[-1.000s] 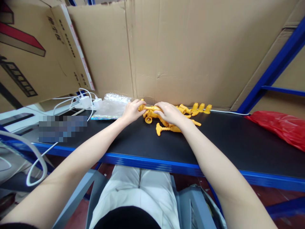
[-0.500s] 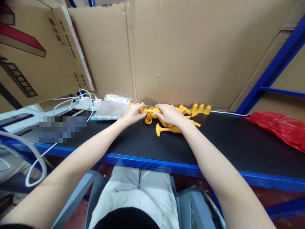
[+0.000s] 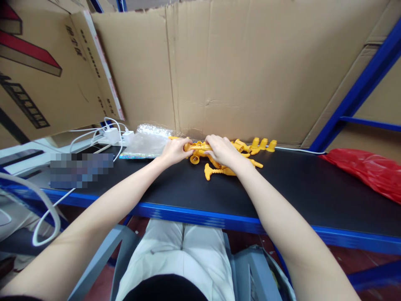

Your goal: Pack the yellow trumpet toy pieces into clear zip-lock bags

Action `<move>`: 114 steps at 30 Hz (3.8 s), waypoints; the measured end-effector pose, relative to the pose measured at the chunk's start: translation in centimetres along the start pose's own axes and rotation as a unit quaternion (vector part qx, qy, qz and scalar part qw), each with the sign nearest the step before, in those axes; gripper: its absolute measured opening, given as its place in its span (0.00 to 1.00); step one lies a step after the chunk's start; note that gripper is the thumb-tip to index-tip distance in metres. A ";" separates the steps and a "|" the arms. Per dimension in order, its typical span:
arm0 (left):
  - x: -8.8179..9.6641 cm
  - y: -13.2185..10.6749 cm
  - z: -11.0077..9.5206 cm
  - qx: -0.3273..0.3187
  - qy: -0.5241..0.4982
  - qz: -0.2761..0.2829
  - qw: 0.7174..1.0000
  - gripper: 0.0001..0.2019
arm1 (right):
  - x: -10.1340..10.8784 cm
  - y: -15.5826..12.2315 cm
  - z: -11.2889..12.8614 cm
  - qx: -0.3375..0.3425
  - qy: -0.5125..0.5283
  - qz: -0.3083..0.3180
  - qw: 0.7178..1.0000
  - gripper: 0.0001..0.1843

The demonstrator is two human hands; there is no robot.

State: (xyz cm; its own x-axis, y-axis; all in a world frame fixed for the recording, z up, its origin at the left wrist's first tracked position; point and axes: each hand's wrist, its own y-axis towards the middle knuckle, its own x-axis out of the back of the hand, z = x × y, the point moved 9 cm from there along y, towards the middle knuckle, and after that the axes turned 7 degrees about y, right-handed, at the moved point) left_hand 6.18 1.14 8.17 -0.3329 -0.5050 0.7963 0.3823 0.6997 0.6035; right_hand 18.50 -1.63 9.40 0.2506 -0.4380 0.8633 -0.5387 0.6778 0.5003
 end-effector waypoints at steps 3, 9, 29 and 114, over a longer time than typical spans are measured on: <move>0.0 0.0 0.0 0.001 0.001 0.002 1.000 0.14 | 0.1 -0.1 -0.1 -0.011 0.008 -0.005 1.000 0.14; -0.1 0.0 0.1 0.005 0.013 0.018 1.000 0.15 | -1.0 0.1 0.2 -0.005 0.014 0.028 0.999 0.18; -0.3 0.0 0.2 0.023 0.028 0.047 0.998 0.15 | -1.8 0.0 -0.1 -0.028 -0.031 0.067 0.997 0.15; -8.3 4.2 9.4 0.075 0.128 0.177 0.973 0.14 | -1.1 -19.3 -27.3 -0.623 0.116 -0.240 0.735 0.17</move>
State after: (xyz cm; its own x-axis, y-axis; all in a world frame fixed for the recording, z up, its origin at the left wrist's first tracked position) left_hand 2.41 13.04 3.77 0.0298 -0.3150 0.9486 0.2978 0.9087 0.2924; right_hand 50.58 1.92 0.59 0.3798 -0.7889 0.4830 0.7758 0.5561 0.2981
